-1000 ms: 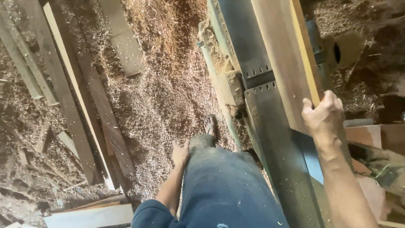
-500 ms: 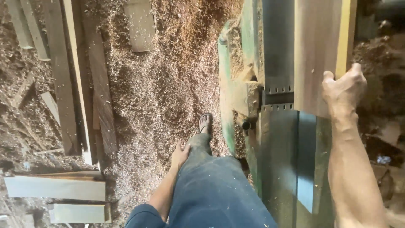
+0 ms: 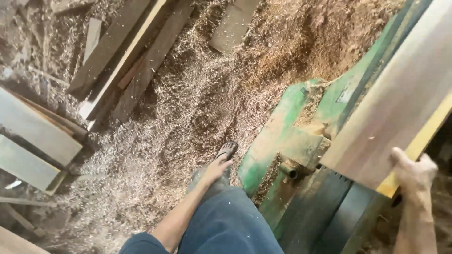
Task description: The person is using a jointer machine to flatten the faces and edges of various wooden boards in a workshop.
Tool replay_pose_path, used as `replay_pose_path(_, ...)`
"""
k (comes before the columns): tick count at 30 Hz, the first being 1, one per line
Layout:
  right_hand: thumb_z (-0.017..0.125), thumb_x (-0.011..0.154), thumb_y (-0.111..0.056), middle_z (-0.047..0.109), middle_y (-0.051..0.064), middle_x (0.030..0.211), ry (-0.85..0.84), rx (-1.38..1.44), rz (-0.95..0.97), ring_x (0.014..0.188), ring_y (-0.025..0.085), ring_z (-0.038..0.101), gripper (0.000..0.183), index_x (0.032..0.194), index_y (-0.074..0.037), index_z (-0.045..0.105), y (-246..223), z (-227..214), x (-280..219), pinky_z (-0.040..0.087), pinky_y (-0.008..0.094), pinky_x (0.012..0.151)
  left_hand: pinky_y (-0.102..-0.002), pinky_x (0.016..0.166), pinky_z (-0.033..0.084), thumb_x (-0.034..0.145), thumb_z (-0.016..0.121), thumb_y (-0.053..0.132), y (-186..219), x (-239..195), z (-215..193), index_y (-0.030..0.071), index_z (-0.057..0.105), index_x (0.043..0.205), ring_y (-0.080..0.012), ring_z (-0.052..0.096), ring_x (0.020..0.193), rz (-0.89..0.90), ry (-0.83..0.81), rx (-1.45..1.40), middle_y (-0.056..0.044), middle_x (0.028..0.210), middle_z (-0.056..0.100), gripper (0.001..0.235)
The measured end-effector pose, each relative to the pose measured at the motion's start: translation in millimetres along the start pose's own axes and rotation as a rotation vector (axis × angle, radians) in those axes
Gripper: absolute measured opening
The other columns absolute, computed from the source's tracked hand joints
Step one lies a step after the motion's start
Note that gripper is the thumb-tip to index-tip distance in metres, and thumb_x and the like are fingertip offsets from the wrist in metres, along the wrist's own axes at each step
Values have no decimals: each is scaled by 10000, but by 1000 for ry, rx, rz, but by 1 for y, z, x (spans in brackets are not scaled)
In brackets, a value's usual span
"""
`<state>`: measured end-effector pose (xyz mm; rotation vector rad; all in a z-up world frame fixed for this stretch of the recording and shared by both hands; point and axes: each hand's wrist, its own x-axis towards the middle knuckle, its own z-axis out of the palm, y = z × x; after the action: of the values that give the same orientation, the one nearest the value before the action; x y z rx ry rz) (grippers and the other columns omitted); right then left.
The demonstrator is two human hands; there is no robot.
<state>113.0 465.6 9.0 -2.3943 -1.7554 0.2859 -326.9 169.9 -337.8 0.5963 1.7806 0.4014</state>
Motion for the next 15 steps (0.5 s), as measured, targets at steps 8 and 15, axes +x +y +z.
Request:
replay_pose_path(8,652,1029,-347,674,151,1059,-570,590,426,837,294,611,403,1233,0,658,-51,-19,-224,493,418,716,-197,368,130,812,677,283,225,-214,-22,238,-9,1661,0,228,407,219,-637,-1089,101,549,246,1093)
replay_pose_path(15,814,921,-268,714,168,1088,-826,355,505,955,334,686,391,1050,85,706,-42,200,-249,539,422,958,-323,702,548,796,646,190,77,-238,-73,105,321,1627,-209,658,917,121,120,-802,-117,1309,665,896)
